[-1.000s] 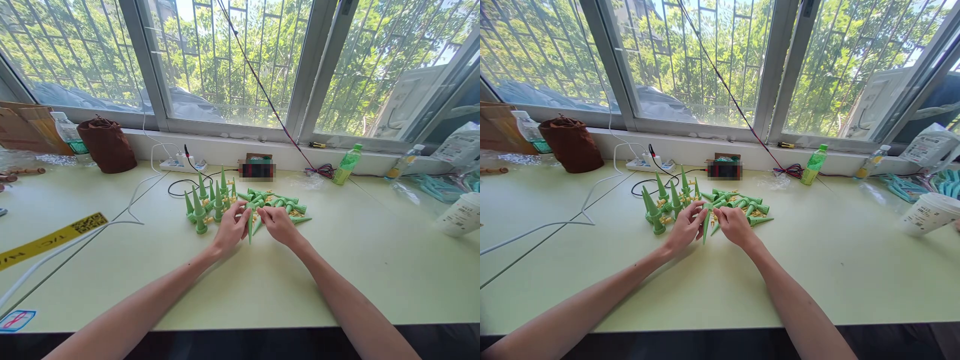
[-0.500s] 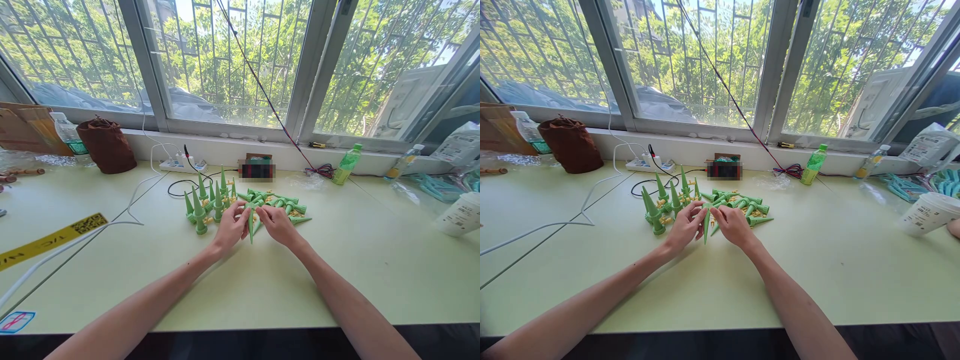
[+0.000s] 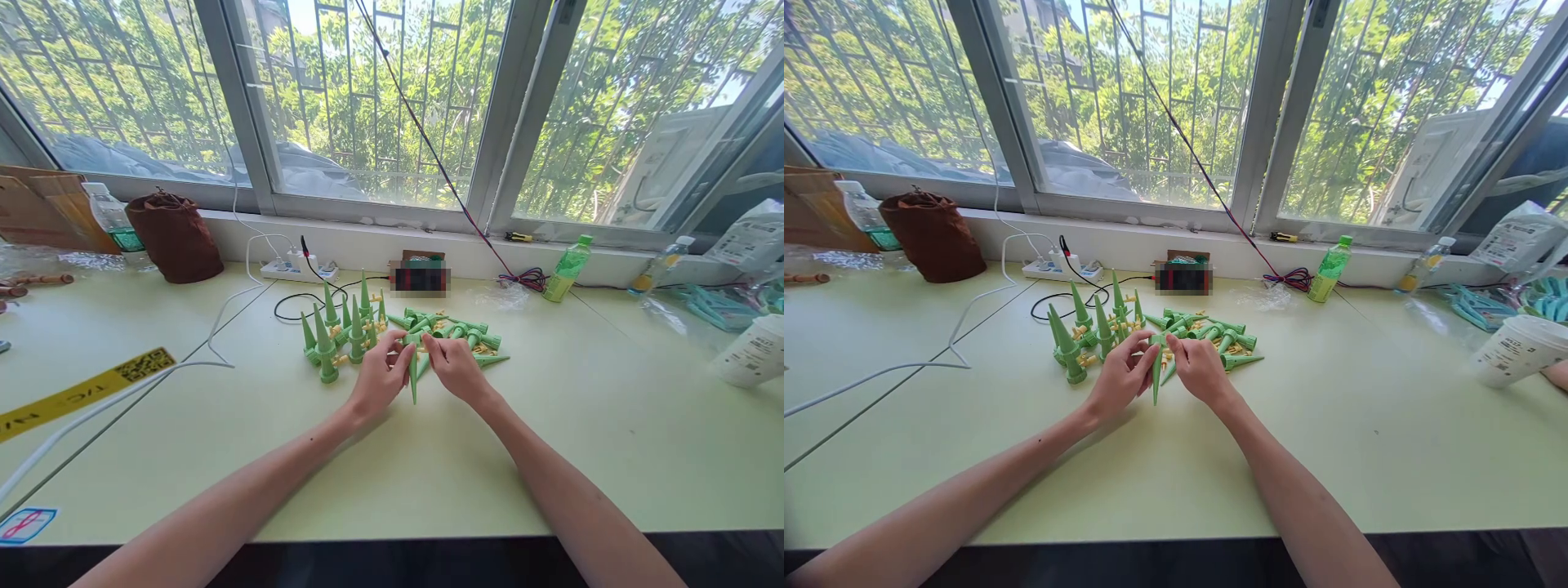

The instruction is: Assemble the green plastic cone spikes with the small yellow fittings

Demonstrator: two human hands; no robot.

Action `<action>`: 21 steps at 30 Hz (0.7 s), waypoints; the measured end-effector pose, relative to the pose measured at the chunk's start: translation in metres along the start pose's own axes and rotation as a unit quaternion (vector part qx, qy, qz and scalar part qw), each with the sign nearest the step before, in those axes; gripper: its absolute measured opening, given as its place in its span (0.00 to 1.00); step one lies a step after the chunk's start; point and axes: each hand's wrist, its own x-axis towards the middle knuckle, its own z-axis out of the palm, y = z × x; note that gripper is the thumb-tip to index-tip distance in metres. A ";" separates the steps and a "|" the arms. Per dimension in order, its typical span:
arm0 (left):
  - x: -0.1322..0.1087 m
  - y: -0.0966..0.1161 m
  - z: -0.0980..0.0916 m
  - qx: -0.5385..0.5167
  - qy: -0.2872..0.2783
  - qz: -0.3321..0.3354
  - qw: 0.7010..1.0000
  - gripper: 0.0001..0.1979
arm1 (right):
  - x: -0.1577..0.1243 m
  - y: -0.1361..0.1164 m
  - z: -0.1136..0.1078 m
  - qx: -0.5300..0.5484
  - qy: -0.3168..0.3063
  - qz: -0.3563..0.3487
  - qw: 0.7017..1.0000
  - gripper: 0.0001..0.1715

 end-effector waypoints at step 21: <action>0.001 0.002 -0.001 0.038 0.008 0.032 0.999 0.12 | 0.000 -0.001 0.002 0.006 0.024 0.010 1.000 0.30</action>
